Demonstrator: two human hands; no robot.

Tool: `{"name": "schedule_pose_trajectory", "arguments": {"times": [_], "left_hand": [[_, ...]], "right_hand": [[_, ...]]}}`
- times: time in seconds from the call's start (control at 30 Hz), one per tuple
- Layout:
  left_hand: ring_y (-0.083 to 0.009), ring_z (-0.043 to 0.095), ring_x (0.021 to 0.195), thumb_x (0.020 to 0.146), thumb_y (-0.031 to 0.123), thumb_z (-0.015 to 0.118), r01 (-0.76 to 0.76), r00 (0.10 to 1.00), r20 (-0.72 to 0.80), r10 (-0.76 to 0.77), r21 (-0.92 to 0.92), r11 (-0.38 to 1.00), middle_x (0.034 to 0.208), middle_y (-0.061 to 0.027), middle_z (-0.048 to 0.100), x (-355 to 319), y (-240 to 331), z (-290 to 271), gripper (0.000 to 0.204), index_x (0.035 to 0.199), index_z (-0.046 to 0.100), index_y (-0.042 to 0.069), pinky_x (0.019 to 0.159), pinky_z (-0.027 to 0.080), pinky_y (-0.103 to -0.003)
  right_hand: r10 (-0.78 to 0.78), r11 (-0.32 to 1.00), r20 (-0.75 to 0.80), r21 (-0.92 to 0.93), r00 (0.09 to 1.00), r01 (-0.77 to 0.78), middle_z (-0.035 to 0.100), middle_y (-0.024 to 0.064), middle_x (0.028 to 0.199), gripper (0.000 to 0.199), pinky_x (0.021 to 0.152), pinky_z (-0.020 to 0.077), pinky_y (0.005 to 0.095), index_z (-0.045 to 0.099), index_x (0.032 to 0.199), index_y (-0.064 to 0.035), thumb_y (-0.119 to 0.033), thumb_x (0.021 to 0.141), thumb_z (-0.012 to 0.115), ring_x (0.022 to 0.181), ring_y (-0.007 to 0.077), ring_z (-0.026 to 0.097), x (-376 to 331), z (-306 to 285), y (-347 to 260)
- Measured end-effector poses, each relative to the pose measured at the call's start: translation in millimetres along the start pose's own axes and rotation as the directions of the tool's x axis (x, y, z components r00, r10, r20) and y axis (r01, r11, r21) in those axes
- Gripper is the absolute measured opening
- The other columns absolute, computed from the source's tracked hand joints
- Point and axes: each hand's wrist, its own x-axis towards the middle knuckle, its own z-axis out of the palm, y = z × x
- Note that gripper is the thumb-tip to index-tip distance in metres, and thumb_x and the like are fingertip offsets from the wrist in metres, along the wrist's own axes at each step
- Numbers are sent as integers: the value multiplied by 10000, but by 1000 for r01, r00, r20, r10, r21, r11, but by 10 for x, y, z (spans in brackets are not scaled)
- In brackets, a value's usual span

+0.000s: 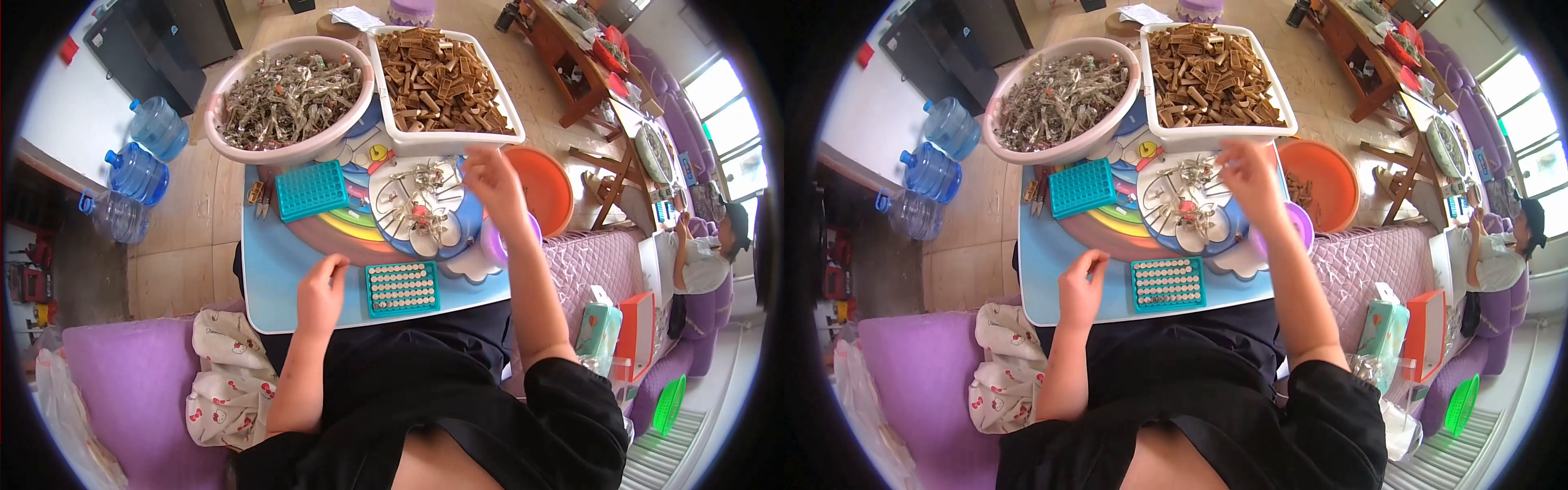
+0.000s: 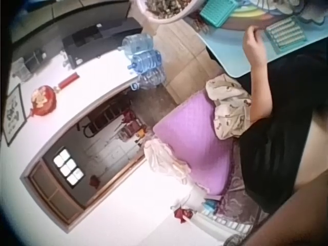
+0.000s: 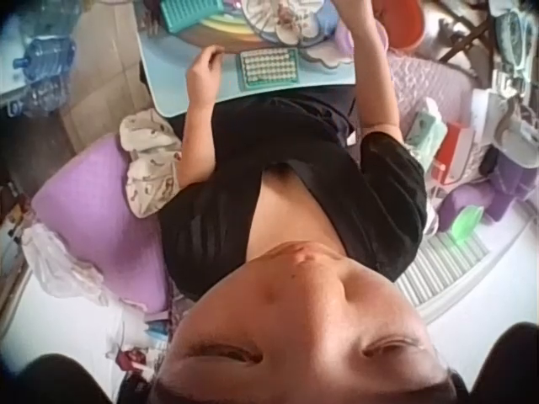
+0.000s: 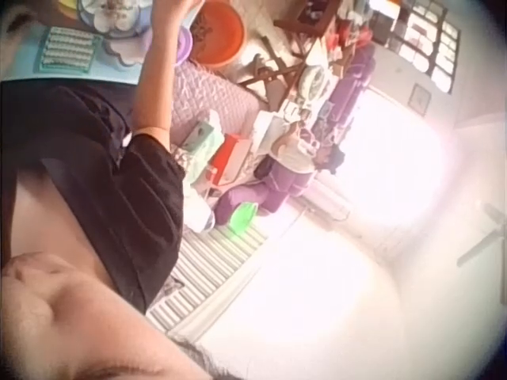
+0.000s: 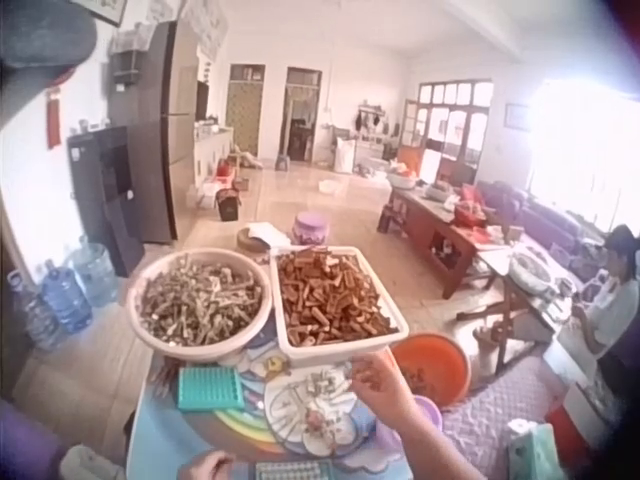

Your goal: The person assembles small devices by taking fuses from a container, inserting them into cylindrical tubes, and pressing plugs from a grid tray into the tubes by hand.

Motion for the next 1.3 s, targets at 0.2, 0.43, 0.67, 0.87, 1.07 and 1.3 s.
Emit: {"name": "schedule_pose_trajectory", "arguments": {"times": [0.2,0.43,0.67,0.87,1.07,1.3], "left_hand": [[-152,636,647,747,72,716,319,911,269,-312,16,948,724,-85,646,-112,-51,-216,143,787,597,2,593,482,-261],[-133,605,627,753,104,728,330,921,252,-296,-104,938,676,-71,612,-139,-28,-258,186,766,574,-1,579,478,-263],[-144,628,697,784,73,691,304,946,190,-261,-254,918,699,-61,620,-89,7,-213,130,841,603,-5,630,488,-259],[-154,644,785,776,6,678,219,969,198,-151,-387,896,869,-86,633,-72,-36,-50,146,913,630,-9,671,510,-273],[-182,585,1008,821,59,661,614,777,583,-236,-618,491,1083,-107,581,132,541,113,295,1093,565,-2,854,481,-321],[-167,570,927,967,230,450,373,892,346,-291,-927,41,1010,-79,587,-84,578,459,304,1170,505,11,890,447,-318]], "right_hand": [[-119,714,-30,-697,992,65,646,80,930,206,728,487,326,650,963,-100,-158,765,643,836,232,618,1233,-389,499],[154,325,104,-945,983,49,577,94,1088,271,860,464,368,660,982,-144,-214,722,682,1020,247,567,1546,-149,607],[137,822,89,-567,987,-63,600,51,986,221,757,497,285,622,950,-75,-116,745,691,903,146,598,1603,-469,625],[-50,748,210,656,976,-103,587,54,980,208,776,498,256,522,984,-58,41,812,585,882,143,597,985,-335,174],[-159,656,230,752,960,-72,574,99,988,252,812,493,321,502,927,-47,69,745,633,890,185,592,-80,66,-77],[-70,960,162,279,984,23,597,109,979,281,808,502,302,549,939,12,28,722,727,905,166,598,-1277,849,-187]]}}
